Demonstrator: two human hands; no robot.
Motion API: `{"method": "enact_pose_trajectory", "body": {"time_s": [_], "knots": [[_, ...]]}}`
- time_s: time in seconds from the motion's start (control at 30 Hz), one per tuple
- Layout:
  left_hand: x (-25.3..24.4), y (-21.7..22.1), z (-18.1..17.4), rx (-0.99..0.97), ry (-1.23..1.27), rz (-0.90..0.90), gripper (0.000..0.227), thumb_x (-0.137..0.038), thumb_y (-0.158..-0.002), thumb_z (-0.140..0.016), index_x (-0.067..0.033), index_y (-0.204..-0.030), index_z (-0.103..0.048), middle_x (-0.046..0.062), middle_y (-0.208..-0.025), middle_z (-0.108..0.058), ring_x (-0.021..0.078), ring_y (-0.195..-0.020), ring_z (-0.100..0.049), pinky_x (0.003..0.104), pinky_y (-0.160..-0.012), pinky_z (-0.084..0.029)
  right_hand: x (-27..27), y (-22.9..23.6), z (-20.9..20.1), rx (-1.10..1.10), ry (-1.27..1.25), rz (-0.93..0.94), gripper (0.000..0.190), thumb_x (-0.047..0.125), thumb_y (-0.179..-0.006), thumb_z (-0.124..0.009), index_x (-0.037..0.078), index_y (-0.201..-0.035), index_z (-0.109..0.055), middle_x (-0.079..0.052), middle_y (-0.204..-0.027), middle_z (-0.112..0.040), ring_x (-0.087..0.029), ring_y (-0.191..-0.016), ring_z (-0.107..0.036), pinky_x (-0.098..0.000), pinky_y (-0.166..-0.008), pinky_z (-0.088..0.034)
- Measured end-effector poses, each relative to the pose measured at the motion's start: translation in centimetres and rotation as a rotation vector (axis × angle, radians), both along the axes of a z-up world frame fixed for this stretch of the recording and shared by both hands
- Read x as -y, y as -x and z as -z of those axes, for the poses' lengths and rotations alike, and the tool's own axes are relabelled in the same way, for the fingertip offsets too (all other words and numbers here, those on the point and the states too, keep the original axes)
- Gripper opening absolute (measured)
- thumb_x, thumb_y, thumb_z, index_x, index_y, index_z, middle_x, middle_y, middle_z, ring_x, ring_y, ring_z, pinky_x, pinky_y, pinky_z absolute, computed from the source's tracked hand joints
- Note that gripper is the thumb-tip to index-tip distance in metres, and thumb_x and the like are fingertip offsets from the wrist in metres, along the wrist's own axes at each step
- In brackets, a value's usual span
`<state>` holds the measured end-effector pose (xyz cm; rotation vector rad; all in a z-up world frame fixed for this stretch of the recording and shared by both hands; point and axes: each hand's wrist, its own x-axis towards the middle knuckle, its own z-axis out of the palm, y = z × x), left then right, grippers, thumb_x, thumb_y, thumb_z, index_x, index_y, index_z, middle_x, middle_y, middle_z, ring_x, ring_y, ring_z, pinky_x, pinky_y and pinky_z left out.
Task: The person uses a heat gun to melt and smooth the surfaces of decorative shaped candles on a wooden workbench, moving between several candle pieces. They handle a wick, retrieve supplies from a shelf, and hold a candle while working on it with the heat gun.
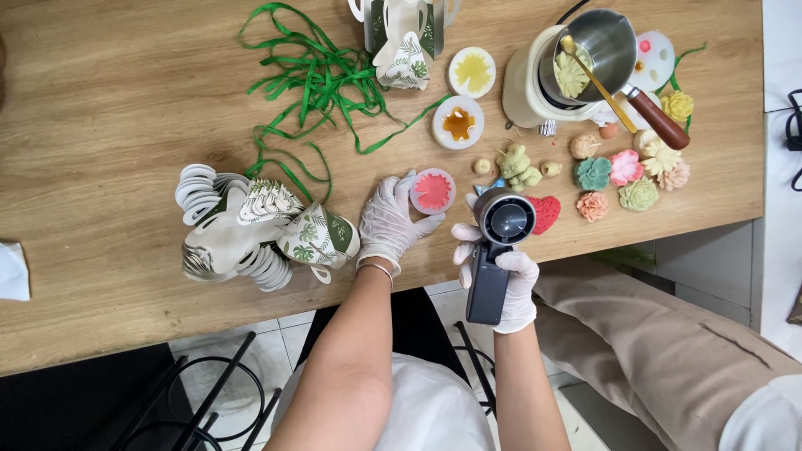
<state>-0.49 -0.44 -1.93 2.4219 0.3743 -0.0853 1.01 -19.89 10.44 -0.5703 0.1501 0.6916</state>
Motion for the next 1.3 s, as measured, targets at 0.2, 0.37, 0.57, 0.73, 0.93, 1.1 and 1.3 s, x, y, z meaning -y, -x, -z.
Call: {"method": "enact_pose_trajectory", "body": {"time_s": [0.2,0.37,0.57,0.73,0.93,1.1,1.3], "knots": [[-0.2,-0.3,-1.0,-0.056,0.019,-0.005,0.108,-0.069,-0.066,-0.082,-0.0131,-0.15,-0.043,0.013,-0.127,-0.052,0.0308,-0.12,-0.054,0.046,-0.1,-0.047,-0.4,0.1,-0.3,-0.015,0.02,-0.013,0.094,0.018,-0.079,-0.067,-0.011,-0.161,-0.032,-0.028,-0.127,-0.066,-0.032,-0.095,-0.069,-0.033,-0.066,-0.058],[-0.2,-0.2,-0.8,-0.03,0.004,-0.001,0.109,-0.069,-0.066,-0.082,-0.0121,-0.15,-0.043,0.014,-0.127,-0.052,0.0316,-0.119,-0.054,0.046,-0.099,-0.047,-0.4,-0.1,0.0,-0.004,-0.025,-0.023,0.094,0.017,-0.079,-0.067,-0.01,-0.162,-0.031,-0.029,-0.127,-0.067,-0.032,-0.095,-0.069,-0.0324,-0.064,-0.058],[0.0,-0.1,-0.8,-0.01,-0.019,0.014,0.104,-0.068,-0.068,-0.081,-0.0109,-0.148,-0.047,0.015,-0.126,-0.052,0.0318,-0.119,-0.055,0.045,-0.099,-0.048,0.1,-0.2,-0.4,0.003,0.072,-0.03,0.098,0.006,-0.079,-0.069,-0.005,-0.167,-0.027,-0.029,-0.139,-0.061,-0.031,-0.101,-0.068,-0.033,-0.073,-0.059],[-0.1,-0.3,-0.6,0.018,-0.047,0.02,0.104,-0.068,-0.069,-0.082,-0.0088,-0.147,-0.047,0.016,-0.124,-0.052,0.0334,-0.119,-0.054,0.047,-0.099,-0.047,-1.0,-0.6,-2.1,-0.019,0.151,-0.027,0.102,-0.001,-0.07,-0.065,0.008,-0.164,-0.026,-0.028,-0.15,-0.05,-0.034,-0.124,-0.063,-0.0488,-0.097,-0.058],[-0.1,-0.1,-0.5,0.01,-0.031,0.017,0.103,-0.067,-0.068,-0.082,-0.0093,-0.146,-0.047,0.016,-0.127,-0.052,0.0335,-0.12,-0.054,0.047,-0.099,-0.047,-1.2,-0.4,-1.7,-0.056,0.13,-0.03,0.102,-0.003,-0.069,-0.064,0.008,-0.163,-0.029,-0.028,-0.147,-0.053,-0.032,-0.121,-0.062,-0.054,-0.109,-0.052],[-0.1,-0.1,0.1,0.023,-0.033,0.015,0.103,-0.064,-0.067,-0.082,-0.01,-0.147,-0.048,0.015,-0.128,-0.052,0.0329,-0.121,-0.054,0.046,-0.099,-0.048,-1.5,-0.5,-0.8,-0.082,0.278,-0.013,0.083,-0.007,-0.073,-0.06,-0.001,-0.152,-0.038,-0.027,-0.142,-0.058,-0.03,-0.116,-0.066,-0.0481,-0.105,-0.056],[0.0,0.0,-0.2,0.039,-0.039,0.0,0.104,-0.066,-0.068,-0.083,-0.0082,-0.147,-0.047,0.016,-0.126,-0.052,0.0328,-0.12,-0.054,0.046,-0.099,-0.048,-1.5,-0.9,4.2,0.188,1.102,0.027,0.085,-0.011,-0.079,-0.065,0.008,-0.156,-0.035,-0.018,-0.124,-0.06,-0.021,-0.092,-0.058,-0.0354,-0.077,-0.053]]}}
